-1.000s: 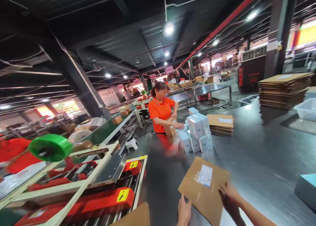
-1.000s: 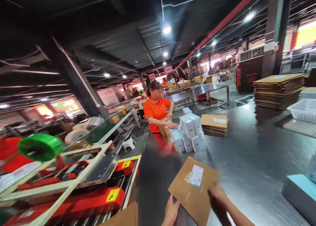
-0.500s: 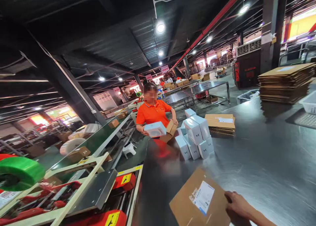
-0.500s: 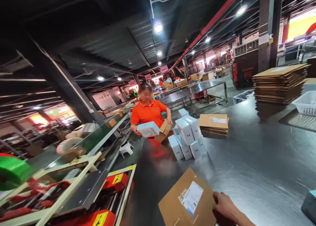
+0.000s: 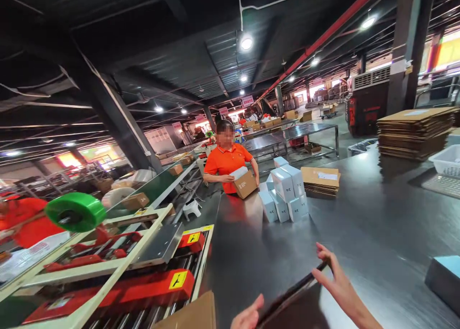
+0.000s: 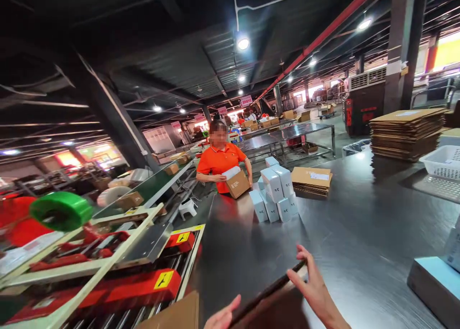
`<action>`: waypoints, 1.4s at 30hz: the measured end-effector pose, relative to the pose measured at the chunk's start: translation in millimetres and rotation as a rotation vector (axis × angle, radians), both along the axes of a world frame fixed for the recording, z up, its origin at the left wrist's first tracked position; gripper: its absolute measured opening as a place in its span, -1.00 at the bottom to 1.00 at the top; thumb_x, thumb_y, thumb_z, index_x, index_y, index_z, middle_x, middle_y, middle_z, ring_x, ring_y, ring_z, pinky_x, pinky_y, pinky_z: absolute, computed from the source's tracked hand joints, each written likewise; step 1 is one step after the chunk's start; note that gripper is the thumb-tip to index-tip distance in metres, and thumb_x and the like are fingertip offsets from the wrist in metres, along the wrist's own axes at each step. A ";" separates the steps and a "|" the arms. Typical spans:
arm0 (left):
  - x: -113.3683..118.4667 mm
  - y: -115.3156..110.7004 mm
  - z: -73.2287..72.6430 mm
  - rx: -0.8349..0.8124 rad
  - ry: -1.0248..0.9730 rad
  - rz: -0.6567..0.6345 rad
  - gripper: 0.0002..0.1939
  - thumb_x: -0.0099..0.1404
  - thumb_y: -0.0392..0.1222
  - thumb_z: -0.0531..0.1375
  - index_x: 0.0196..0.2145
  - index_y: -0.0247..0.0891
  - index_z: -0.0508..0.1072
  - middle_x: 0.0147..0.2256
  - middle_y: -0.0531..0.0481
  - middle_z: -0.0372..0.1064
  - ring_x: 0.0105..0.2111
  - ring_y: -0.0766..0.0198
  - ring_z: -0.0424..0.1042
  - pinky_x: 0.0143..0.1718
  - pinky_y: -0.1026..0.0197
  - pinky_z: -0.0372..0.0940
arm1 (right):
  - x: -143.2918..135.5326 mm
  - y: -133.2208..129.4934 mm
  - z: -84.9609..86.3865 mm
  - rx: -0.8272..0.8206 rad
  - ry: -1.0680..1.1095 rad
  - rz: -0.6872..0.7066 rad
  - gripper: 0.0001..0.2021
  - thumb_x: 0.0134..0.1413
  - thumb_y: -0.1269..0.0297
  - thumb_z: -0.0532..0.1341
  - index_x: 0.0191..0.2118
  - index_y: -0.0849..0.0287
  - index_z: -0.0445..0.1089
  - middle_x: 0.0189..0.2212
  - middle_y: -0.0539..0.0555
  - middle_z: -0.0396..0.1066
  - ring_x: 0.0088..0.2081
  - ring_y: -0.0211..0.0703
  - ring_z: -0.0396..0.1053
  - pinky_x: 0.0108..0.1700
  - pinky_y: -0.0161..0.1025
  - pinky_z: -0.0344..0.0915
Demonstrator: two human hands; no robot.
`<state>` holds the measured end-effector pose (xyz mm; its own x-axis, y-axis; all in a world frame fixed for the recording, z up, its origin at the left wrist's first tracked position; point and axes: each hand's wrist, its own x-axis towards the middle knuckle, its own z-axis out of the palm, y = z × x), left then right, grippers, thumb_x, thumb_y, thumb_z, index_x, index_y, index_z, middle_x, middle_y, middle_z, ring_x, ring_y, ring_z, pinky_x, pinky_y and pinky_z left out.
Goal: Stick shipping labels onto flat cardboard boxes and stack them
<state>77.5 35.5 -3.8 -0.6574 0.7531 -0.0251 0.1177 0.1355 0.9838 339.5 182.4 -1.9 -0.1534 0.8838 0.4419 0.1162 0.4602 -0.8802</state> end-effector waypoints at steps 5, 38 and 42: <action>1.2 6.6 34.2 0.167 0.013 0.099 -0.44 0.03 0.36 0.15 -0.26 -0.16 0.51 -0.20 -0.11 0.51 -0.10 -0.05 0.47 -0.09 0.04 0.38 | -15.4 -52.4 -36.4 0.050 -0.089 0.333 -0.05 -0.03 -0.02 0.25 0.43 -0.11 -0.22 0.32 0.13 0.11 0.31 0.15 0.12 0.22 0.02 0.27; 45.1 34.9 37.5 0.127 0.931 -0.527 -0.40 0.36 0.13 0.03 0.31 -0.01 0.19 0.40 -0.02 -0.10 0.40 -0.04 -0.17 0.37 -0.17 -0.33 | 49.5 -70.3 -69.0 0.257 -0.445 0.296 -0.54 0.11 -0.20 0.06 0.02 -0.27 0.50 0.17 -0.06 0.33 0.23 0.26 0.22 0.22 0.21 0.23; 47.2 33.2 42.0 -0.114 0.673 -0.653 -0.27 0.32 0.12 0.06 0.37 -0.13 0.05 0.36 -0.13 -0.01 0.34 -0.09 0.02 0.33 -0.14 -0.07 | 60.1 -68.1 -41.8 -0.349 -0.120 0.398 -0.35 0.18 -0.29 -0.15 -0.02 -0.11 0.56 0.18 0.04 0.34 0.19 0.17 0.30 0.15 0.06 0.35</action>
